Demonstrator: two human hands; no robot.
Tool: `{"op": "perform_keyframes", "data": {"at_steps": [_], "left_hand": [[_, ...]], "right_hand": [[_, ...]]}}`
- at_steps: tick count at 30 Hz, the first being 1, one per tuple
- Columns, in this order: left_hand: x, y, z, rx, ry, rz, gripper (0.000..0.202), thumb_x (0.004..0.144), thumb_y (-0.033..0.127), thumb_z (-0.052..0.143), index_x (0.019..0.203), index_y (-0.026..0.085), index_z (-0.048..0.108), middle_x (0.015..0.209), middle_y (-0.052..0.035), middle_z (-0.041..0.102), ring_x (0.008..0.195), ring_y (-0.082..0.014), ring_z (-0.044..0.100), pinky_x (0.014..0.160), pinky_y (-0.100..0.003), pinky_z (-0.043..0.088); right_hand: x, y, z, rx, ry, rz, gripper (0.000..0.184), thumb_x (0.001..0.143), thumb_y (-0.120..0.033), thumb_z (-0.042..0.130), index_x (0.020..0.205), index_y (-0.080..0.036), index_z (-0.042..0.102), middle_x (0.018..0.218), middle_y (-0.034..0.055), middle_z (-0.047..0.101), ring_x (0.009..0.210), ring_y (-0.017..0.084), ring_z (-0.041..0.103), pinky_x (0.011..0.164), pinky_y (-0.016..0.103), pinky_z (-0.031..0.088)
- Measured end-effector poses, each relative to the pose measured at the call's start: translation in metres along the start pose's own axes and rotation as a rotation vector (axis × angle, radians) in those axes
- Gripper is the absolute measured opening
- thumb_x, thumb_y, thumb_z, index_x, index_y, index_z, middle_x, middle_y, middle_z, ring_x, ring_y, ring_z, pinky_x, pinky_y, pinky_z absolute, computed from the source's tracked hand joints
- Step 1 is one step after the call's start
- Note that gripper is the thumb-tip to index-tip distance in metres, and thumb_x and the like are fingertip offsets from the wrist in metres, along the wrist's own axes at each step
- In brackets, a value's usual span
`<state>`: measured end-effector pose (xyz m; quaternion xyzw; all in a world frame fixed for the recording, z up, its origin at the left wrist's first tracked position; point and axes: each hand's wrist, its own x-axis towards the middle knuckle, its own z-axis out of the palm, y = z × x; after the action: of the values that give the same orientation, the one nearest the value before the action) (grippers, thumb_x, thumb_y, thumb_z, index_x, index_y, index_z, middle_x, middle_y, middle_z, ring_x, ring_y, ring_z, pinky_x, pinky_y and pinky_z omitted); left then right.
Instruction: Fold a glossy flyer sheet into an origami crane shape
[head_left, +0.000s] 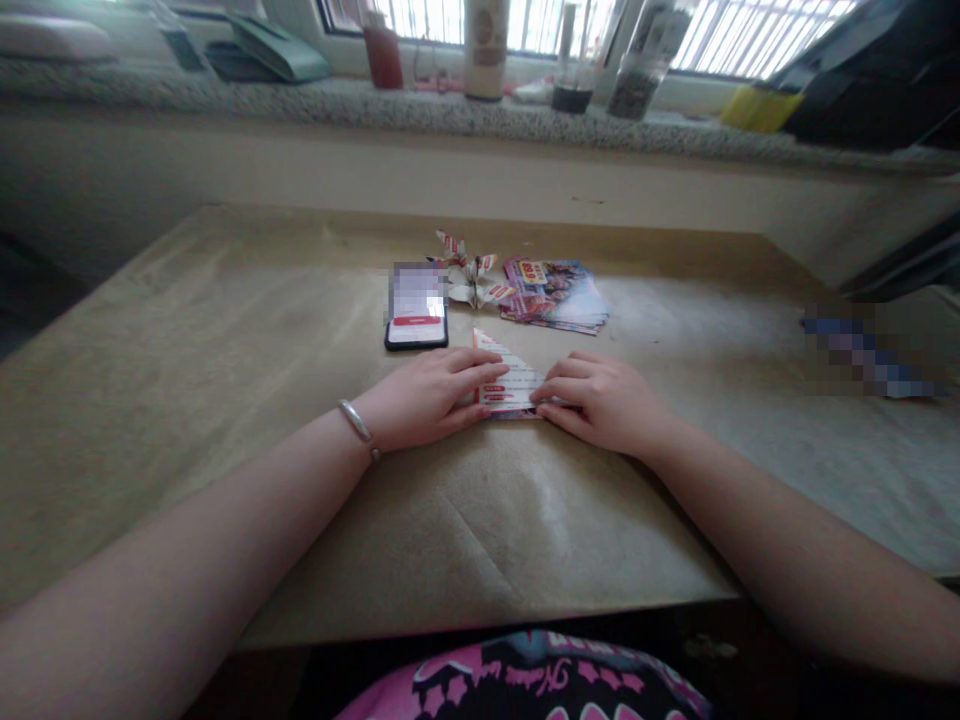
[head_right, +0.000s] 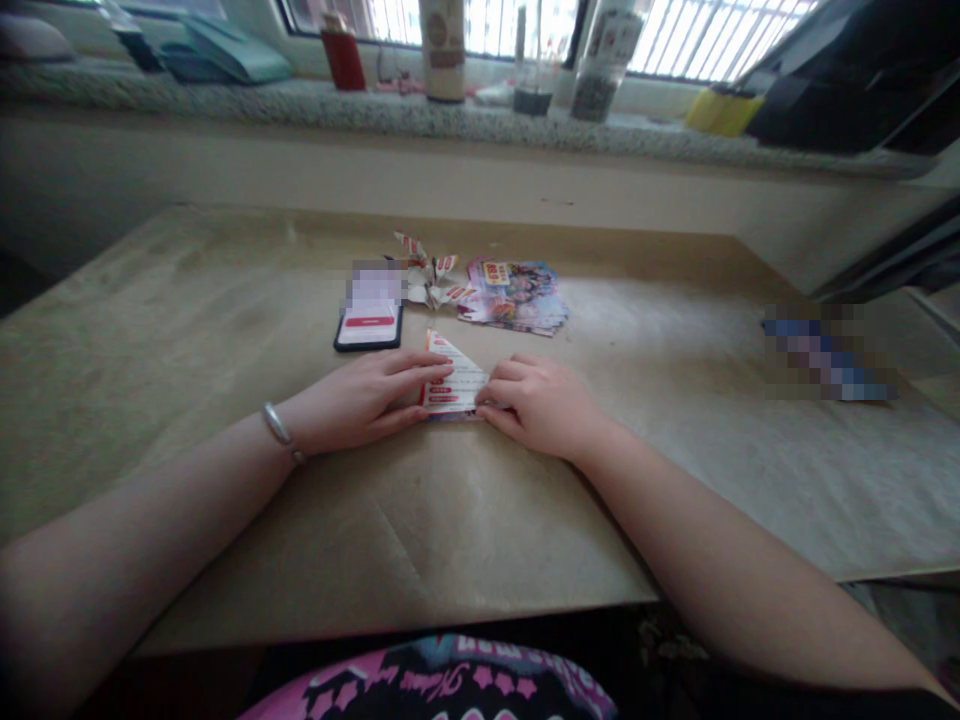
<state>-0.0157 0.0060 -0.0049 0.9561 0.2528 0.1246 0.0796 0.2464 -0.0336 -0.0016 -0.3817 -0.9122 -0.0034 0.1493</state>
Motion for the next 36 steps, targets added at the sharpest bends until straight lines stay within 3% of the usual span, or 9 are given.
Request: {"op": "perform_keyframes", "data": {"at_steps": [4,7,10,15,18,22,25,29,36], "left_hand": [[0.000,0.003,-0.006,-0.003,0.099,-0.009,0.030,0.097,0.033,0.044,0.113,0.015,0.062,0.118,-0.0120,0.063,0.104,-0.0217,0.060,0.090,-0.036,0.050],[0.000,0.005,-0.009,0.049,0.210,0.006,0.024,0.097,0.029,0.044,0.095,0.015,0.064,0.099,-0.0095,0.064,0.087,-0.0180,0.059,0.078,-0.030,0.049],[0.000,0.005,-0.009,0.090,0.251,0.055,0.023,0.096,0.025,0.045,0.088,0.016,0.064,0.090,-0.0071,0.063,0.080,-0.0159,0.056,0.072,-0.028,0.048],[0.000,0.003,-0.007,0.096,0.182,0.159,0.024,0.096,0.024,0.045,0.099,0.017,0.069,0.099,-0.0079,0.066,0.086,-0.0162,0.059,0.077,-0.028,0.050],[0.000,0.001,-0.004,0.149,0.100,0.150,0.027,0.096,0.025,0.046,0.110,0.019,0.069,0.109,-0.0086,0.067,0.095,-0.0190,0.060,0.084,-0.032,0.051],[0.001,-0.001,-0.001,0.145,0.086,0.171,0.028,0.097,0.026,0.046,0.109,0.019,0.070,0.115,-0.0071,0.069,0.103,-0.0209,0.060,0.092,-0.035,0.052],[0.001,-0.002,0.001,0.091,0.097,0.183,0.027,0.097,0.022,0.046,0.110,0.019,0.069,0.121,-0.0043,0.068,0.114,-0.0211,0.059,0.097,-0.035,0.052],[0.000,-0.002,0.000,0.061,0.069,0.166,0.026,0.095,0.020,0.048,0.111,0.019,0.068,0.123,-0.0026,0.068,0.121,-0.0222,0.058,0.102,-0.037,0.051],[0.001,0.002,-0.002,0.107,0.027,0.157,0.032,0.096,0.023,0.047,0.121,0.018,0.065,0.115,-0.0101,0.067,0.112,-0.0223,0.060,0.098,-0.038,0.051]], "right_hand": [[-0.002,-0.001,0.002,-0.036,0.015,0.071,0.025,0.094,-0.032,0.051,0.086,-0.022,0.072,0.083,0.0052,0.072,0.080,0.020,0.063,0.070,0.031,0.045],[-0.003,-0.002,0.003,-0.016,0.050,0.190,0.022,0.092,-0.032,0.053,0.086,-0.021,0.071,0.083,0.0045,0.073,0.074,0.019,0.064,0.065,0.030,0.044],[-0.003,-0.001,0.004,0.059,0.082,0.313,0.017,0.088,-0.031,0.056,0.087,-0.022,0.071,0.080,0.0025,0.074,0.066,0.017,0.063,0.061,0.028,0.043],[-0.002,0.003,0.006,0.193,0.102,0.433,0.014,0.085,-0.029,0.057,0.086,-0.022,0.070,0.073,0.0008,0.071,0.056,0.014,0.059,0.056,0.026,0.042],[-0.002,0.006,0.008,0.281,0.140,0.457,0.012,0.085,-0.027,0.057,0.085,-0.022,0.067,0.072,0.0004,0.070,0.057,0.013,0.059,0.056,0.026,0.043],[-0.002,0.009,0.011,0.327,0.233,0.522,0.005,0.082,-0.025,0.060,0.079,-0.021,0.060,0.067,-0.0005,0.066,0.056,0.013,0.058,0.054,0.025,0.043],[-0.002,0.009,0.010,0.267,0.291,0.529,0.007,0.081,-0.024,0.060,0.076,-0.021,0.057,0.069,-0.0005,0.063,0.055,0.012,0.055,0.053,0.024,0.042],[-0.004,0.007,0.003,0.074,0.281,0.430,0.014,0.089,-0.026,0.055,0.086,-0.022,0.068,0.090,0.0038,0.068,0.068,0.014,0.060,0.060,0.026,0.044],[-0.009,0.004,-0.001,-0.229,0.204,0.498,0.021,0.090,-0.031,0.057,0.101,-0.028,0.075,0.099,0.0021,0.072,0.074,0.018,0.066,0.054,0.029,0.039]]}}
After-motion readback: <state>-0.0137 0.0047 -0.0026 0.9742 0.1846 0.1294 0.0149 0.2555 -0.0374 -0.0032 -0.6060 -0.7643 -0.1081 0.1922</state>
